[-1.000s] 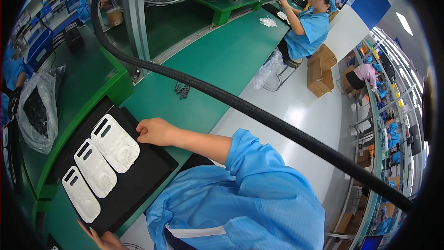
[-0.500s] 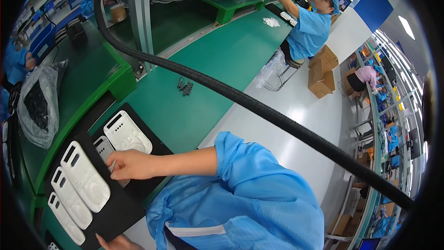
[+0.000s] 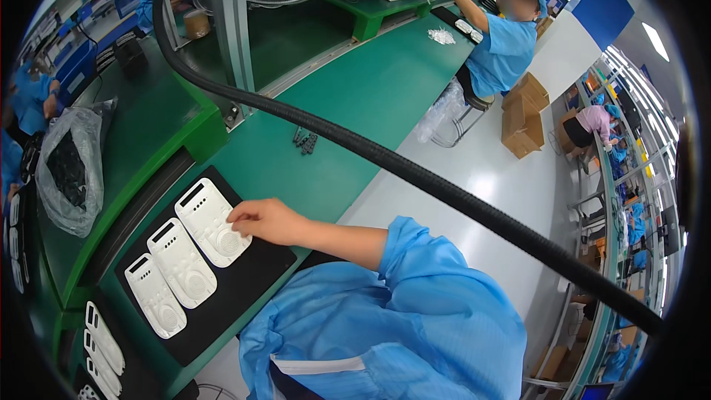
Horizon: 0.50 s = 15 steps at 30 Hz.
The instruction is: Assembling small electronic components into white plastic housings on a production line.
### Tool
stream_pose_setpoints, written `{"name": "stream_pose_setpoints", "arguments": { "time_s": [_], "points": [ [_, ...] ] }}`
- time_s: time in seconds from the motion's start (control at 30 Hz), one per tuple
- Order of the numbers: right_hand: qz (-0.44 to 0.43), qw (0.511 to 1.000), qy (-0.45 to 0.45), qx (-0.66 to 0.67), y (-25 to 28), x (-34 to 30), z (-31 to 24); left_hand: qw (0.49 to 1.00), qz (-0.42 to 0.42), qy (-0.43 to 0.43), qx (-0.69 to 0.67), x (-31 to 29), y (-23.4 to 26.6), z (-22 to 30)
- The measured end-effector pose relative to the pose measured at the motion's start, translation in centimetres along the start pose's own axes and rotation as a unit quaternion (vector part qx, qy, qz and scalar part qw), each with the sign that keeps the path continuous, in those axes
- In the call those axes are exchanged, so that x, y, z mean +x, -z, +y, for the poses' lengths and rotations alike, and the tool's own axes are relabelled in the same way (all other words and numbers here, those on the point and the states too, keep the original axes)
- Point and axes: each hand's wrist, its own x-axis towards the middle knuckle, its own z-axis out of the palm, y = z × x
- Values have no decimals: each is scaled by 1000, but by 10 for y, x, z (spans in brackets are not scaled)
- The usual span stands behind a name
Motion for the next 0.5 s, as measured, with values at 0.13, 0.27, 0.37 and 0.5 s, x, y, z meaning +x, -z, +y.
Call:
{"name": "stream_pose_setpoints", "arguments": {
  "time_s": [0.13,0.27,0.37,0.5],
  "points": [
    [12,996,3,87,19,2,26,861,59,186,-470,17,17,-3],
    [32,999,-30,-10,20,2,20,970,101,219,-21,7,43,-34],
    [50,997,-55,-9,19,8,29,955,98,271,67,3,66,-42],
    [94,990,-9,-105,26,5,27,958,179,215,70,0,21,26]
  ]
}}
